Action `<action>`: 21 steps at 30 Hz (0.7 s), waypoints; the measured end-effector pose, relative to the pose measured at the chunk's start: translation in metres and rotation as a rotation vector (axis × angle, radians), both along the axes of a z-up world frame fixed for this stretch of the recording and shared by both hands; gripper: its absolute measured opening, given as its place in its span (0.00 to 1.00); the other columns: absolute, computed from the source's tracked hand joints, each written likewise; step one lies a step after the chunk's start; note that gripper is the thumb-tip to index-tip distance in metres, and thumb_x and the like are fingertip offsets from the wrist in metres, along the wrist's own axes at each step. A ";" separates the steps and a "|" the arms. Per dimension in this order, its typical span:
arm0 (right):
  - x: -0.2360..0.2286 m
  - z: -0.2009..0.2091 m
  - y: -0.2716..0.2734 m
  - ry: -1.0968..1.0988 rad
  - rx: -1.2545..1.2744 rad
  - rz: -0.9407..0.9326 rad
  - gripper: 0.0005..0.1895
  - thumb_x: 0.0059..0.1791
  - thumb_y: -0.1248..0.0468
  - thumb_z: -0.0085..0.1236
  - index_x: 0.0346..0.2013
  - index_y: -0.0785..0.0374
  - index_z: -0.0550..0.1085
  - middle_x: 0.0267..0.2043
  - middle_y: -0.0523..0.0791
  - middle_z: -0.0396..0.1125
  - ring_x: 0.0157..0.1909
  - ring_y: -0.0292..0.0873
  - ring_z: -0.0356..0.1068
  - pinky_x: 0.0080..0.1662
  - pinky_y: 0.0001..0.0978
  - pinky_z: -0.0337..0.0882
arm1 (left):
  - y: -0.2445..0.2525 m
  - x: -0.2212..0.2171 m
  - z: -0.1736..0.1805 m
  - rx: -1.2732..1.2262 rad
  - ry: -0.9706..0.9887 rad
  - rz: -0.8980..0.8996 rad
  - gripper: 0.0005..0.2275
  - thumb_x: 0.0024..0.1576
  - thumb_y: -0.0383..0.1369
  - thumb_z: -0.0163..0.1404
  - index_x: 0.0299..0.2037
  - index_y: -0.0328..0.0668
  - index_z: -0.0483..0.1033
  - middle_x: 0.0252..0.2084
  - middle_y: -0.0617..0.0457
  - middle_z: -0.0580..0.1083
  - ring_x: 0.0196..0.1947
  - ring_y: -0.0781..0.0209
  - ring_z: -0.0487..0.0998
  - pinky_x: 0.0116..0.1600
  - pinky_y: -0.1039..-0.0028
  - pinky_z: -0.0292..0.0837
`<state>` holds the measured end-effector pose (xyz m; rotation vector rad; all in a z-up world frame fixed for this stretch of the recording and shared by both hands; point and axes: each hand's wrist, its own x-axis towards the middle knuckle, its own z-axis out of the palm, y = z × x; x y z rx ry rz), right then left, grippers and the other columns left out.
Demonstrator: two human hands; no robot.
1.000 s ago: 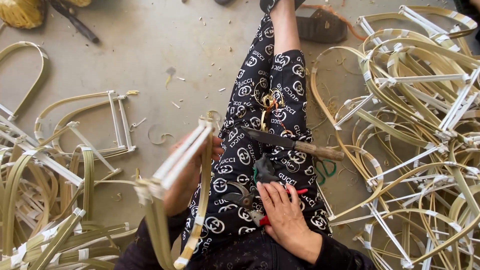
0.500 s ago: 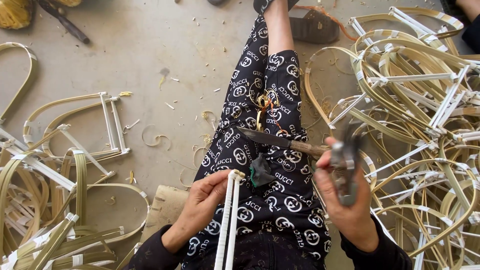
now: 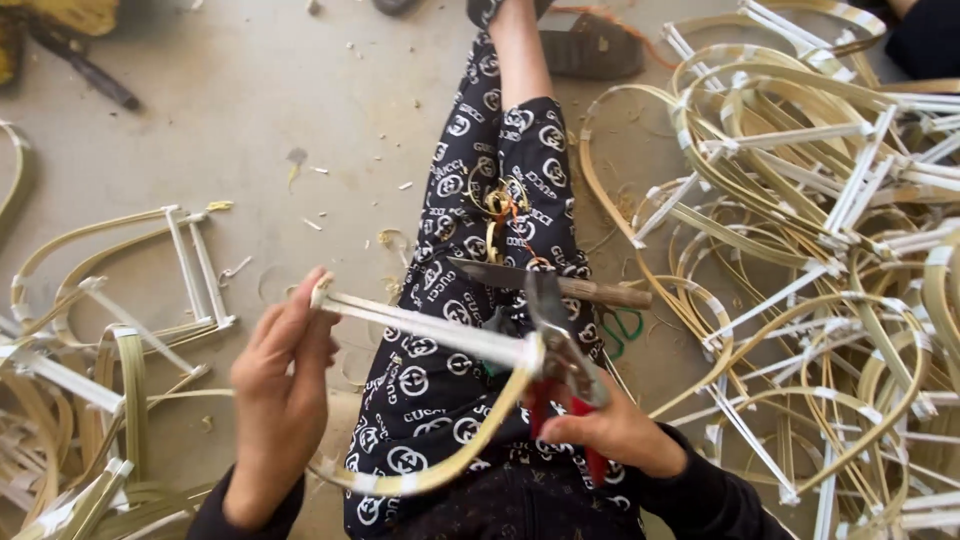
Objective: Assembling and binding curved bamboo or rattan pieces into frames using wire and hand tools.
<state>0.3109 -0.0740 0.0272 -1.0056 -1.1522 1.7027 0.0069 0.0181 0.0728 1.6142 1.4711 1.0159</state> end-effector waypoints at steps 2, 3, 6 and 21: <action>-0.005 -0.021 -0.005 -0.064 -0.140 -0.092 0.33 0.47 0.64 0.66 0.64 0.69 0.64 0.53 0.46 0.70 0.55 0.40 0.70 0.57 0.37 0.71 | -0.021 -0.008 0.012 -0.061 -0.038 -0.087 0.20 0.60 0.22 0.49 0.65 0.37 0.71 0.39 0.52 0.74 0.31 0.70 0.73 0.35 0.80 0.71; -0.008 -0.031 -0.007 -0.123 -0.273 -0.169 0.27 0.48 0.64 0.66 0.59 0.72 0.70 0.48 0.47 0.73 0.48 0.39 0.73 0.51 0.35 0.75 | -0.031 -0.013 0.017 -0.115 -0.073 -0.160 0.23 0.57 0.22 0.51 0.65 0.36 0.70 0.40 0.52 0.75 0.32 0.70 0.75 0.35 0.80 0.72; -0.022 -0.026 0.006 0.029 -0.295 -0.319 0.27 0.50 0.63 0.60 0.62 0.67 0.67 0.51 0.43 0.72 0.52 0.34 0.73 0.56 0.29 0.72 | -0.038 -0.018 0.023 -0.194 -0.290 -0.623 0.22 0.55 0.21 0.50 0.63 0.34 0.72 0.45 0.48 0.78 0.40 0.65 0.79 0.43 0.77 0.74; 0.025 0.034 -0.001 -1.085 0.511 -0.217 0.36 0.48 0.62 0.64 0.68 0.62 0.60 0.53 0.51 0.67 0.51 0.46 0.70 0.51 0.40 0.71 | -0.049 0.078 -0.065 -0.584 -0.786 -0.431 0.13 0.64 0.25 0.44 0.56 0.34 0.77 0.49 0.56 0.73 0.34 0.73 0.75 0.37 0.83 0.72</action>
